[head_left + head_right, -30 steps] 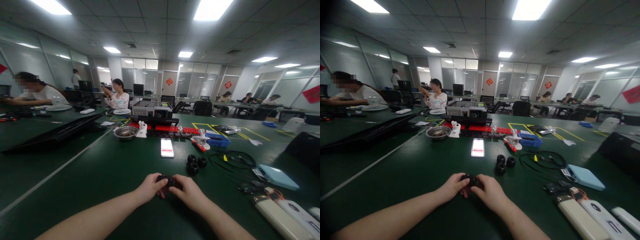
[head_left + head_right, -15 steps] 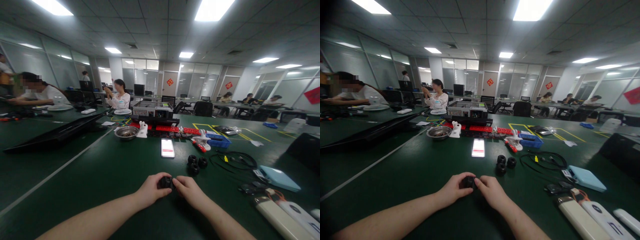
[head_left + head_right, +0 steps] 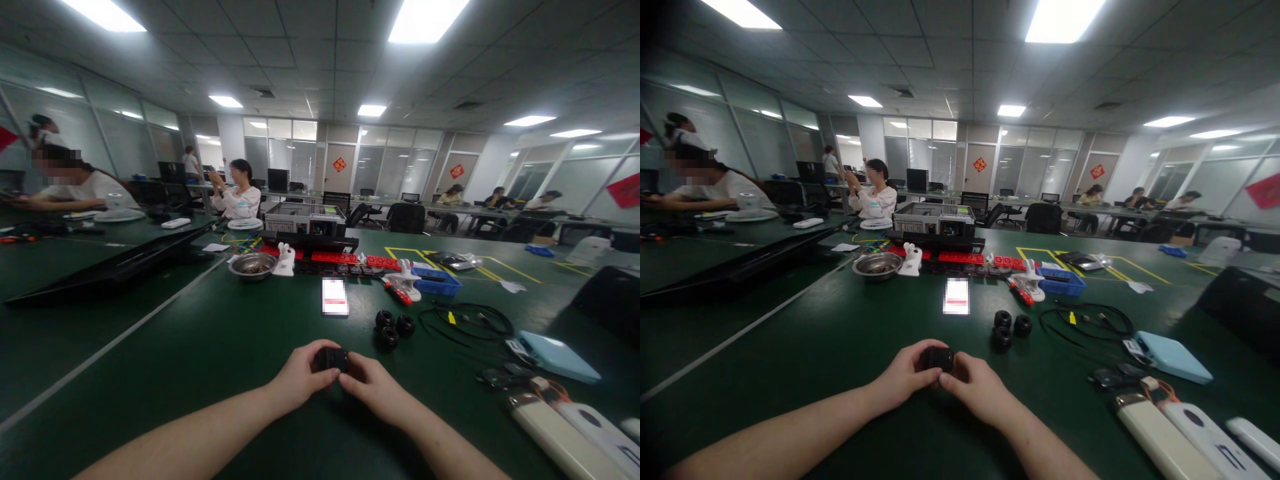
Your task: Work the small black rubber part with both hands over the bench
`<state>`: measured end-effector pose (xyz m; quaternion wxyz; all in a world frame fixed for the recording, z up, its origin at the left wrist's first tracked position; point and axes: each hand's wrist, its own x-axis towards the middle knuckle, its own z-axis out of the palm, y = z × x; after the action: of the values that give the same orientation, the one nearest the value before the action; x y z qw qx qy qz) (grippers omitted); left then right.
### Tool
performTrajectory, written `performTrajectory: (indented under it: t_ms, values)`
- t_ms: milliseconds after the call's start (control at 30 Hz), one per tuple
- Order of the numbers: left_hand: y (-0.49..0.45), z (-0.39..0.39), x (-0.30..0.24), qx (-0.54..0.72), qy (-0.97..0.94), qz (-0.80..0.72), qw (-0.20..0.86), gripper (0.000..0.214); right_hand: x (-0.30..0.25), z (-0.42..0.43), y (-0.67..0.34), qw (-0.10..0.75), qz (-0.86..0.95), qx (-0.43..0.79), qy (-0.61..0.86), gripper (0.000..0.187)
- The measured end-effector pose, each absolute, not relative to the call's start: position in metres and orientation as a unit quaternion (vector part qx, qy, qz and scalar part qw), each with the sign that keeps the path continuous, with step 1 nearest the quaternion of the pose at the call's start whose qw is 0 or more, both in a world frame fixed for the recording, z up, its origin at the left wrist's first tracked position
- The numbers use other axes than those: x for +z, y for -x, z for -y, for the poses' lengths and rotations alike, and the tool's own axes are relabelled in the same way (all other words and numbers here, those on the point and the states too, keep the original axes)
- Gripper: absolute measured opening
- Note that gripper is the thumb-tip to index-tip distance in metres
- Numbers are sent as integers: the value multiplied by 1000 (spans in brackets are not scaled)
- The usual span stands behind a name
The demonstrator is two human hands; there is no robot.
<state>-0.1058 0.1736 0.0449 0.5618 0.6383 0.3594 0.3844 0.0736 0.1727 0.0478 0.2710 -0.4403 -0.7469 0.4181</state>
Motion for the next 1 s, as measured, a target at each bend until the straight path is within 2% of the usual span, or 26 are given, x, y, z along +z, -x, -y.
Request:
performTrajectory:
  t_ms: [100,167,300,500,700,900,1000]
  values:
    - [106,-174,44,384,-656,-366,537,40,44,-176,-73,293,706,491,419,44]
    - [107,-173,44,377,-674,-369,517,42,42,-178,-73,318,685,498,425,48]
    - [107,-171,45,366,-692,-377,495,42,44,-180,-73,313,695,472,443,42]
    - [103,-177,32,355,-610,-372,603,37,56,-175,-75,320,737,416,426,20]
    - [102,-182,30,361,-582,-403,606,34,55,-172,-74,322,744,404,423,27]
    - [103,-174,45,382,-591,-403,585,36,46,-176,-72,305,694,467,456,39]
    - [102,-174,44,369,-595,-401,591,37,45,-177,-71,292,697,471,455,36]
